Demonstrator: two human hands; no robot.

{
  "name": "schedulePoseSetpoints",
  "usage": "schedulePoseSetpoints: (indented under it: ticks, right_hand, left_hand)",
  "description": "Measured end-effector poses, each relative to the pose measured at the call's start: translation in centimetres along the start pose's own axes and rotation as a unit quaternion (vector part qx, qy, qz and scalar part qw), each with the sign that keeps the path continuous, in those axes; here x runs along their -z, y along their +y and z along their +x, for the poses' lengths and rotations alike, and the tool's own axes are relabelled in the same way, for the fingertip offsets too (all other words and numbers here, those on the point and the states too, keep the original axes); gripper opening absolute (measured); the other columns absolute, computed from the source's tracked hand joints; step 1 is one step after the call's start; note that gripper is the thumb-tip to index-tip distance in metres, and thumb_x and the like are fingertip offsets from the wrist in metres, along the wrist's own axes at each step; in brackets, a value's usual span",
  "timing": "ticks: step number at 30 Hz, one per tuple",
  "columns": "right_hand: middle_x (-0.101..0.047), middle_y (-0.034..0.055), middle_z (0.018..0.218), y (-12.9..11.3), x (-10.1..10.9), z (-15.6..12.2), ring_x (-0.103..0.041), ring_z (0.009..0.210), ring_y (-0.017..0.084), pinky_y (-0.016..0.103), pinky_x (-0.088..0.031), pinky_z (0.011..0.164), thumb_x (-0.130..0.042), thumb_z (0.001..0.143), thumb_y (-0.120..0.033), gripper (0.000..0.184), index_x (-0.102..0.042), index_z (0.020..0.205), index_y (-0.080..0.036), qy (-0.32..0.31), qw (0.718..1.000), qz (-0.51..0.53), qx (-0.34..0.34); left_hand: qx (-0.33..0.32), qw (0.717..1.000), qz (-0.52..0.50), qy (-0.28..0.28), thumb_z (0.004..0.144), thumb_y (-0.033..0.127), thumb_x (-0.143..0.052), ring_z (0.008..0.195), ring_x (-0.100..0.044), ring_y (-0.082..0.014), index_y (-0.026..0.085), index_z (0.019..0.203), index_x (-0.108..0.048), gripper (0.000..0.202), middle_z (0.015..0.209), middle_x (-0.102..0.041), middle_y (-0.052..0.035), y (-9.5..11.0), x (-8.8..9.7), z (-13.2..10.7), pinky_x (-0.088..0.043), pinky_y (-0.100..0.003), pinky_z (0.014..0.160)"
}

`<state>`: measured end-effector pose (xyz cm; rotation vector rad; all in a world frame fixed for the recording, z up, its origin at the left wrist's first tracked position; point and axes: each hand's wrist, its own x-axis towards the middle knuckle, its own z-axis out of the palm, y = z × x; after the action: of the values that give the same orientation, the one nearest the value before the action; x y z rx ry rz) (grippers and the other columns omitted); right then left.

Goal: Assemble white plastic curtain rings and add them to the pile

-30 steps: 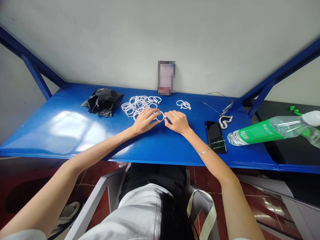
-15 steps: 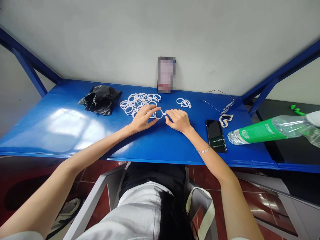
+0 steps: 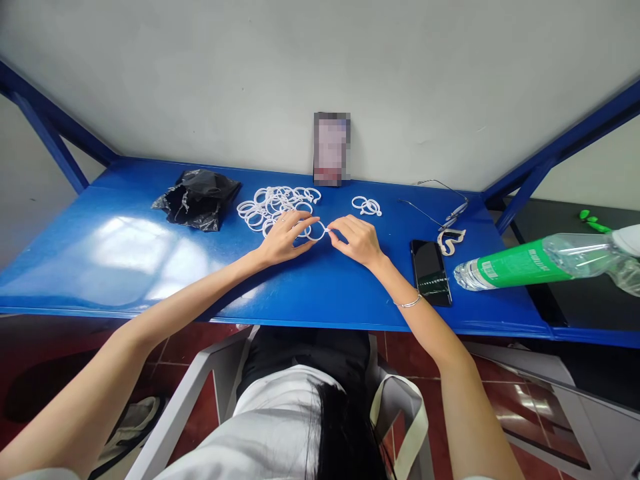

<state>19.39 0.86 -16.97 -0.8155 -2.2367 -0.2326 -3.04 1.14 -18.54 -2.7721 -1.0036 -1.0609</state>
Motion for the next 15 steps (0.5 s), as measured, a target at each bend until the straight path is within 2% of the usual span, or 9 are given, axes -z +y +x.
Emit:
schedulePoseSetpoints:
  ticks: [5,10,15]
  right_hand:
    - [-0.074,0.0034,0.081,-0.04,-0.05,-0.02,-0.068,0.072,0.017,0.028,-0.051,0.063,-0.055,0.090,-0.020,0.010,-0.064,0.087,-0.019,-0.007,1.000,0.015,-0.010]
    - [-0.074,0.0037,0.081,0.04,-0.13,-0.21,-0.067,0.070,0.016,0.028,-0.049,0.061,-0.054,0.092,-0.022,0.012,-0.065,0.088,-0.019,-0.012,0.999,0.026,-0.028]
    - [-0.073,0.0036,0.080,-0.35,-0.26,-0.30,-0.065,0.068,0.016,0.028,-0.049,0.060,-0.054,0.092,-0.022,0.011,-0.065,0.089,-0.019,-0.011,0.999,0.037,-0.027]
  left_hand:
    - [-0.021,0.999,0.004,0.027,0.093,0.034,-0.053,0.108,-0.060,-0.0258,0.014,0.125,-0.053,0.038,0.116,-0.062,-0.0167,0.01,0.00,-0.13,-0.049,-0.040,0.089]
    - [0.005,1.000,-0.010,-0.002,0.092,0.034,-0.054,0.109,-0.059,-0.0264,0.017,0.126,-0.053,0.038,0.117,-0.061,-0.0156,0.15,0.18,0.00,-0.048,-0.041,0.090]
    - [0.029,0.999,-0.018,0.000,0.090,0.040,-0.056,0.110,-0.058,-0.0267,0.016,0.126,-0.053,0.043,0.118,-0.060,-0.0156,0.41,0.33,0.06,-0.047,-0.041,0.092]
